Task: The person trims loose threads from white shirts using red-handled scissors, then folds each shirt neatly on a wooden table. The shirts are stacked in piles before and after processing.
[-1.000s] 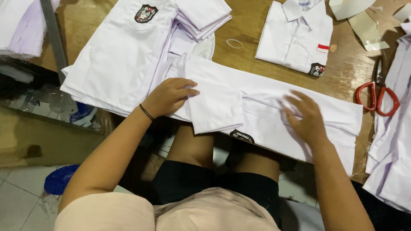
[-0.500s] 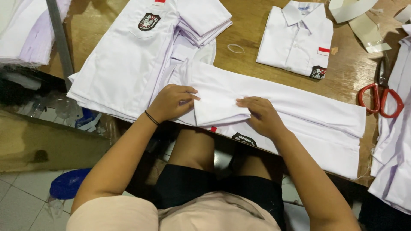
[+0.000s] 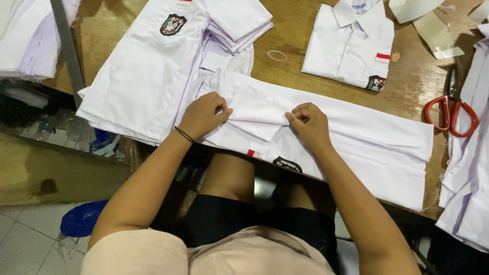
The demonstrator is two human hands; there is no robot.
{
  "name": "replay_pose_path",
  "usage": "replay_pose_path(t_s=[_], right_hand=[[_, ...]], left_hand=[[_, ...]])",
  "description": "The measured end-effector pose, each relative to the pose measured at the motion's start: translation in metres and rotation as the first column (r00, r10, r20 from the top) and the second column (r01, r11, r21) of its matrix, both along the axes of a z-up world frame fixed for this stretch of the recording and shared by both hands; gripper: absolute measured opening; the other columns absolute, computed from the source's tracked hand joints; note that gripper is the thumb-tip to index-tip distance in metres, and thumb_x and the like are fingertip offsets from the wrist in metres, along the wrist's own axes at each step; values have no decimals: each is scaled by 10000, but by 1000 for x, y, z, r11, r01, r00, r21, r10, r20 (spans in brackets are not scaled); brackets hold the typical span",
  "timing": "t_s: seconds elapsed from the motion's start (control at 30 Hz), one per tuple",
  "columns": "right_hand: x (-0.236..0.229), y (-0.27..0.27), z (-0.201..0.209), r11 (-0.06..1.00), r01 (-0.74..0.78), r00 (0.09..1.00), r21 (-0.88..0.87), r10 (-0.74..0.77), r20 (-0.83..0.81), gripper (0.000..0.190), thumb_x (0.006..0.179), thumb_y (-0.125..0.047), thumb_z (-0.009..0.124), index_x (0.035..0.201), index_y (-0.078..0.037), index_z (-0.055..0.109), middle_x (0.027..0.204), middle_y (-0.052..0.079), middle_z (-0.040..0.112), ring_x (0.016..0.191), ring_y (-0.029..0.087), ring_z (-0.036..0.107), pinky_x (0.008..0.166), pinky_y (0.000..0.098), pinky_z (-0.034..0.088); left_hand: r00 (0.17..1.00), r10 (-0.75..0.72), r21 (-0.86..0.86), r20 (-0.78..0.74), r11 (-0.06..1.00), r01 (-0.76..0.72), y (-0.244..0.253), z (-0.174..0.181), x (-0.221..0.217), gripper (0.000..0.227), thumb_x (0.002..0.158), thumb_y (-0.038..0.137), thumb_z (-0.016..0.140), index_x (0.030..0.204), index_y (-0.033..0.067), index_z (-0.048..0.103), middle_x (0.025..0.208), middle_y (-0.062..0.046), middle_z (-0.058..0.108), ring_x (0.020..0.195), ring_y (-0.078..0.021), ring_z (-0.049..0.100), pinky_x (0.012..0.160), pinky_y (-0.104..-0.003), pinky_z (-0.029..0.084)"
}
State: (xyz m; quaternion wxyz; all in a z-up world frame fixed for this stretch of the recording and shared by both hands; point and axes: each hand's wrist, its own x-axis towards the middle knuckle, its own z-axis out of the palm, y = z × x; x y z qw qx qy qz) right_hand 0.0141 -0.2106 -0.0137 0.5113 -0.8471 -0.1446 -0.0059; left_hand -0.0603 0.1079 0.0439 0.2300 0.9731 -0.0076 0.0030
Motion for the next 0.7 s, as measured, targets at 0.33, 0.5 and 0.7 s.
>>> replay_pose_path(t_s=[0.33, 0.5, 0.7], right_hand=[[-29, 10, 42, 997, 32, 999, 69, -32, -2, 270, 960, -175, 715, 1183, -91, 587, 931, 85, 534, 847, 194, 528, 802, 317, 507], [-35, 9, 31, 985, -50, 940, -167, 103, 326, 283, 1015, -157, 631, 1274, -96, 723, 1393, 166, 575, 1168, 389, 593, 942, 468, 548], [-28, 7, 18, 865, -33, 923, -500, 218, 317, 356, 1085, -264, 534, 1391, -165, 687, 1477, 120, 609, 1381, 341, 522, 1124, 464, 398]], left_hand=[[964, -142, 308, 225, 949, 67, -46, 17, 10, 461, 925, 286, 675, 1328, 89, 571, 1164, -116, 617, 1133, -316, 628, 919, -480, 522], [920, -306, 244, 245, 938, 247, -102, 10, 26, 420, 1057, 326, 510, 1437, 150, 548, 1533, -134, 488, 1496, -329, 369, 1182, -612, 294], [967, -254, 243, -16, 937, 250, -100, -7, 25, 557, 1108, 484, 229, 1589, 243, 375, 1679, -99, 313, 1579, -303, 197, 1254, -608, 87]])
